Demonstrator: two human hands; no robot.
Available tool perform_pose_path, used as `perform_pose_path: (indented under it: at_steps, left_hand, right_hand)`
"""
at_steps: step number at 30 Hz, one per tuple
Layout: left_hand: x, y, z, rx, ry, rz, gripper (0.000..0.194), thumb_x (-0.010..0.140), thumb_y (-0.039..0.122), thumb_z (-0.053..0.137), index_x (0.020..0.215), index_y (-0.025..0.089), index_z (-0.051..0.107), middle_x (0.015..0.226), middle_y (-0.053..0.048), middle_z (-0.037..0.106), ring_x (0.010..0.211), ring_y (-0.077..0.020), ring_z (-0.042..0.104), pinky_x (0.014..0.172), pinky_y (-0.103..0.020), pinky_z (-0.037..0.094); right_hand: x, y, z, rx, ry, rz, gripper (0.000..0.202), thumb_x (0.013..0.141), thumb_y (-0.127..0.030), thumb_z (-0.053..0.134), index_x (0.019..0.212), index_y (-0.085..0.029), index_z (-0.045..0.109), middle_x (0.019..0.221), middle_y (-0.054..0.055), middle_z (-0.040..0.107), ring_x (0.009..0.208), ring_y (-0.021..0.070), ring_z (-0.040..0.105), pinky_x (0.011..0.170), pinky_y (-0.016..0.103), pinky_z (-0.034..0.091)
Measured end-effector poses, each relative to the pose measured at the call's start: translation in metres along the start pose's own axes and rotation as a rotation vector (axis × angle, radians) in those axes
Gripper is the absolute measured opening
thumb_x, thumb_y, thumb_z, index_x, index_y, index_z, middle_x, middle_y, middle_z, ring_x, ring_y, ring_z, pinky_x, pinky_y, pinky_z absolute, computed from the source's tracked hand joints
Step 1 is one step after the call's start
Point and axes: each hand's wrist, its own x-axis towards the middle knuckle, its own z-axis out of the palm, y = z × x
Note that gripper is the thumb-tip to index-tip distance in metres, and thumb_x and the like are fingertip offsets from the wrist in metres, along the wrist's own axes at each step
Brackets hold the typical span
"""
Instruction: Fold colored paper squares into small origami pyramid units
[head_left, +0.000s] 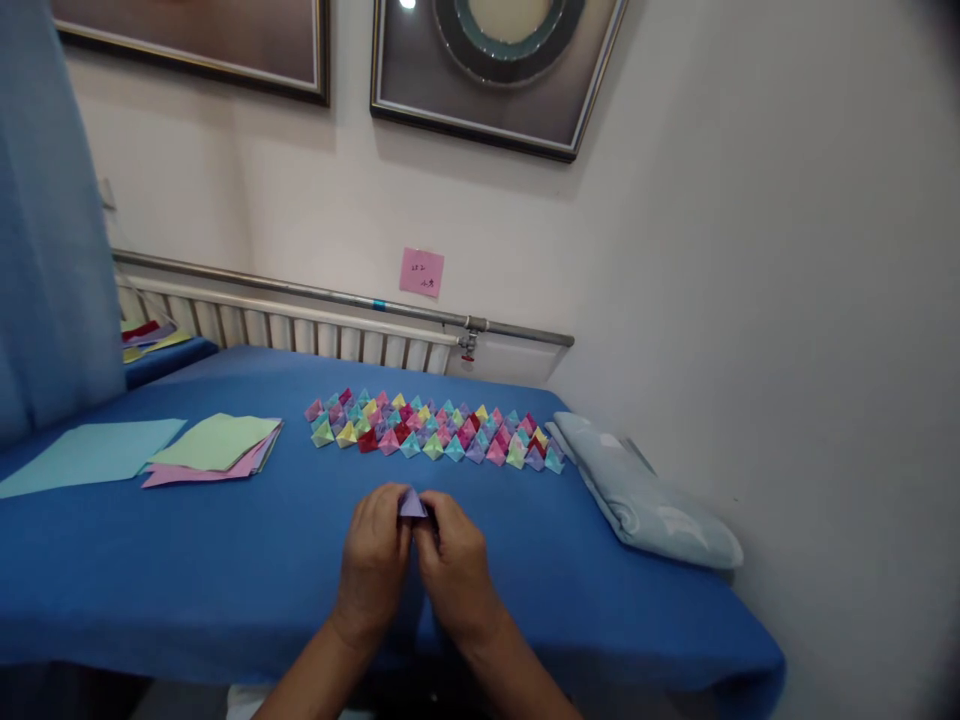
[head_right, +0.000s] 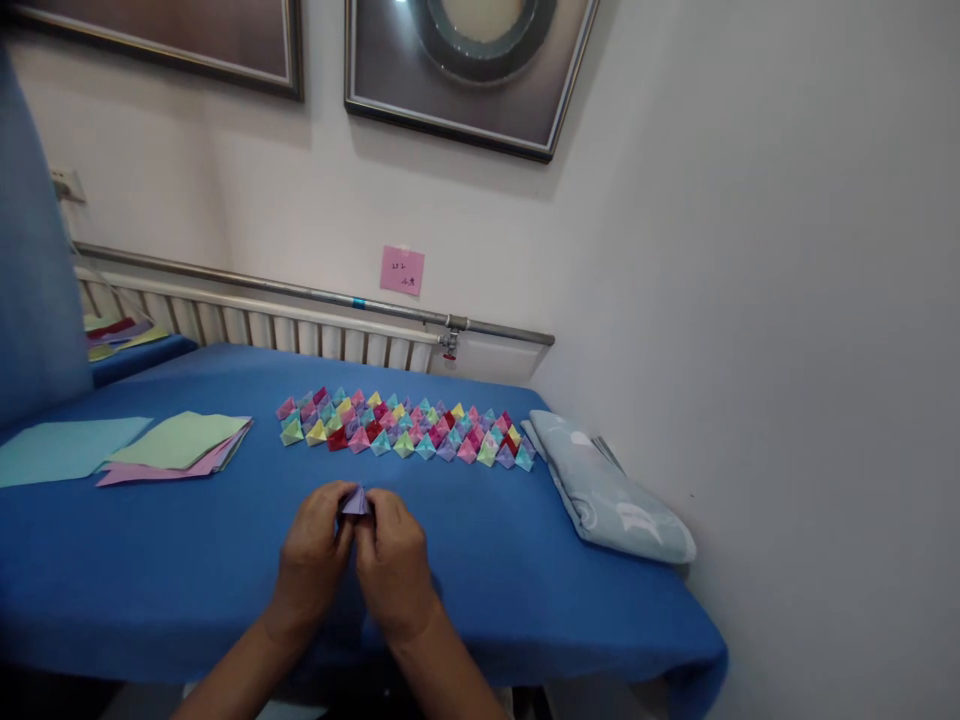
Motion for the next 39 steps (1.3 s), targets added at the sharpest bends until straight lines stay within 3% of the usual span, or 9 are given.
perform_pose_path:
  at_steps: [7,12,19,23,26,29,34,39]
  left_hand:
    - [0.009,-0.004,0.001,0.013,-0.031,0.023,0.018,0.095,0.019,0.040,0.103,0.018,0.056,0.091,-0.008,0.067,0.083,-0.0201,0.065,0.077,-0.034,0.053]
    - [0.011,-0.006,0.001,0.024,-0.025,0.029,0.018,0.094,0.020,0.041,0.103,0.016,0.056,0.091,-0.010,0.067,0.085,-0.0219,0.065,0.078,-0.035,0.053]
    - [0.008,-0.010,-0.009,-0.048,-0.018,-0.028,0.023,0.093,0.021,0.042,0.110,0.019,0.058,0.099,-0.008,0.071,0.089,-0.0198,0.068,0.080,-0.033,0.055]
    - [0.011,-0.007,-0.031,-0.386,-0.087,-0.221,0.021,0.086,0.024,0.052,0.104,0.022,0.064,0.098,-0.004,0.073,0.089,-0.0184,0.069,0.079,-0.030,0.056]
    - [0.013,-0.003,-0.047,-0.704,-0.177,-0.487,0.020,0.079,0.024,0.061,0.098,0.021,0.066,0.094,-0.003,0.074,0.085,-0.0189,0.070,0.070,-0.027,0.057]
    - [0.012,-0.001,-0.056,-0.906,-0.235,-0.736,0.021,0.071,0.020,0.067,0.092,0.019,0.066,0.086,-0.003,0.073,0.076,-0.0161,0.068,0.062,-0.022,0.054]
    - [0.008,0.004,-0.057,-1.157,-0.303,-1.000,0.022,0.062,0.018,0.075,0.083,0.018,0.067,0.070,0.002,0.068,0.058,-0.0096,0.059,0.052,-0.017,0.045]
    - [0.009,0.009,-0.060,-1.212,-0.320,-1.098,0.022,0.056,0.018,0.079,0.075,0.018,0.067,0.065,0.004,0.065,0.054,-0.0084,0.055,0.050,-0.017,0.042]
  right_hand:
    - [0.005,-0.001,0.004,0.032,0.020,0.085,0.020,0.086,-0.014,0.044,0.094,-0.020,0.061,0.082,0.003,0.068,0.074,0.0156,0.063,0.068,0.025,0.048]
    - [0.007,-0.001,0.008,0.064,0.019,0.147,0.024,0.086,-0.015,0.043,0.104,-0.019,0.059,0.089,0.004,0.070,0.076,0.0163,0.065,0.070,0.026,0.049]
    - [-0.003,-0.011,0.005,0.106,-0.035,0.003,0.029,0.086,-0.013,0.043,0.112,-0.019,0.056,0.097,0.006,0.069,0.085,0.0159,0.066,0.076,0.025,0.051]
    - [-0.014,-0.011,-0.008,0.240,-0.014,0.039,0.027,0.086,-0.020,0.050,0.113,-0.019,0.056,0.087,0.003,0.067,0.075,0.0131,0.065,0.069,0.022,0.052]
    - [-0.017,-0.010,-0.018,0.352,0.019,0.224,0.016,0.087,-0.026,0.052,0.097,-0.019,0.061,0.075,0.001,0.064,0.065,0.0122,0.062,0.059,0.021,0.050]
    - [-0.014,-0.014,-0.025,0.474,-0.047,0.317,0.016,0.087,-0.029,0.053,0.091,-0.018,0.065,0.069,-0.001,0.061,0.059,0.0110,0.058,0.054,0.020,0.047]
    - [-0.011,-0.028,-0.030,0.513,-0.115,0.230,0.017,0.086,-0.028,0.057,0.094,-0.021,0.070,0.076,0.000,0.063,0.064,0.0108,0.058,0.058,0.022,0.047]
    - [-0.009,-0.038,-0.037,0.397,-0.099,0.118,0.012,0.086,-0.024,0.059,0.082,-0.021,0.070,0.074,0.000,0.064,0.067,0.0112,0.058,0.064,0.023,0.047]
